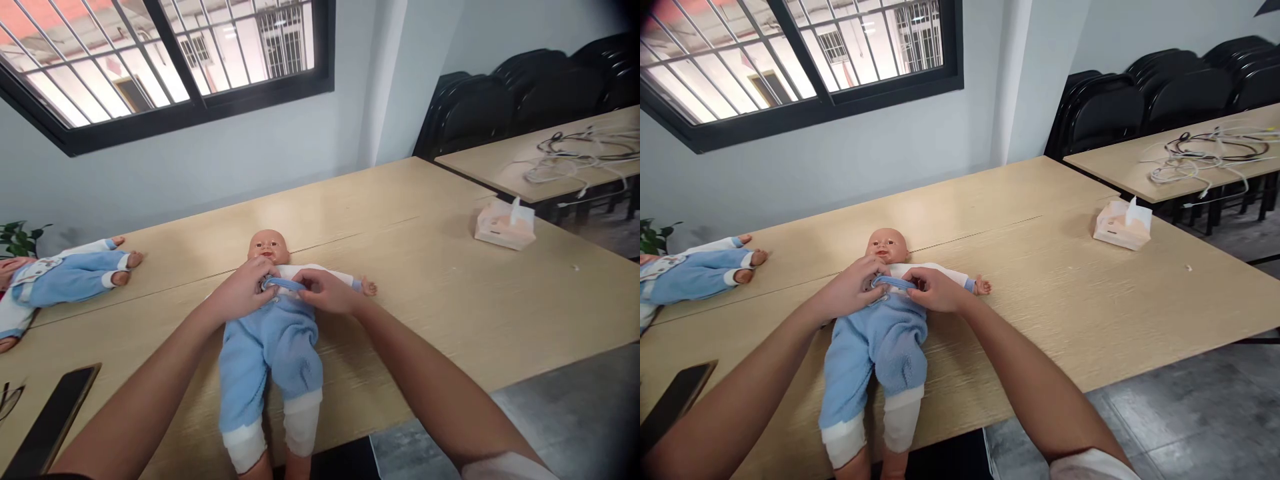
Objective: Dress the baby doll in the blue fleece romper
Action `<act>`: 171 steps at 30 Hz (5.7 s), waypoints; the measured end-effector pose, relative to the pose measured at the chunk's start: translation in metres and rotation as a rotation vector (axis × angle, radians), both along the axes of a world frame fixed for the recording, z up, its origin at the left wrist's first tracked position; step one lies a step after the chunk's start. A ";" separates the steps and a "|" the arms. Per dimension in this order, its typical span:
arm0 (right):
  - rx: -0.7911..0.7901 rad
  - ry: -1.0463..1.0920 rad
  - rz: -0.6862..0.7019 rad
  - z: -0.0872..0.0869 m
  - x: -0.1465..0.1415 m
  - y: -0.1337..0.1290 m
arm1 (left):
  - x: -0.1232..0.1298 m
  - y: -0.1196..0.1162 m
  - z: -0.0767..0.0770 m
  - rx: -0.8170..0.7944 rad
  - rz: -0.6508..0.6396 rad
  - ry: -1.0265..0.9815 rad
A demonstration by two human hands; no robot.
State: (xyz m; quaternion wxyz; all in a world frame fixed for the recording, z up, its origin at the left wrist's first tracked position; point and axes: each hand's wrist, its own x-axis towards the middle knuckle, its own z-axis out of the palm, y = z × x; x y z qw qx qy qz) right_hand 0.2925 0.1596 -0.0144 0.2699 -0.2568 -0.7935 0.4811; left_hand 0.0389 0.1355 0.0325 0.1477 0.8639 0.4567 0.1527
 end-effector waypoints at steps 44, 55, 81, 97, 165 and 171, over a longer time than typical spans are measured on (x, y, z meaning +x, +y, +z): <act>0.348 -0.549 -0.689 -0.017 -0.010 -0.034 | 0.004 -0.008 -0.014 0.610 -0.071 0.074; 0.211 -0.433 -0.833 -0.059 0.096 -0.040 | -0.005 -0.014 -0.042 0.903 -0.080 -0.222; -0.149 0.166 -0.046 0.017 -0.031 0.003 | -0.016 -0.011 -0.041 0.786 0.049 -0.142; -0.277 0.140 -0.120 0.035 -0.018 -0.003 | 0.027 -0.042 -0.027 0.556 0.202 0.052; -0.187 -0.421 -0.316 -0.024 0.009 0.045 | 0.001 -0.044 0.010 0.516 -0.001 -0.421; 0.090 -0.599 -0.669 -0.031 -0.017 0.033 | 0.008 -0.048 0.006 0.579 -0.019 -0.356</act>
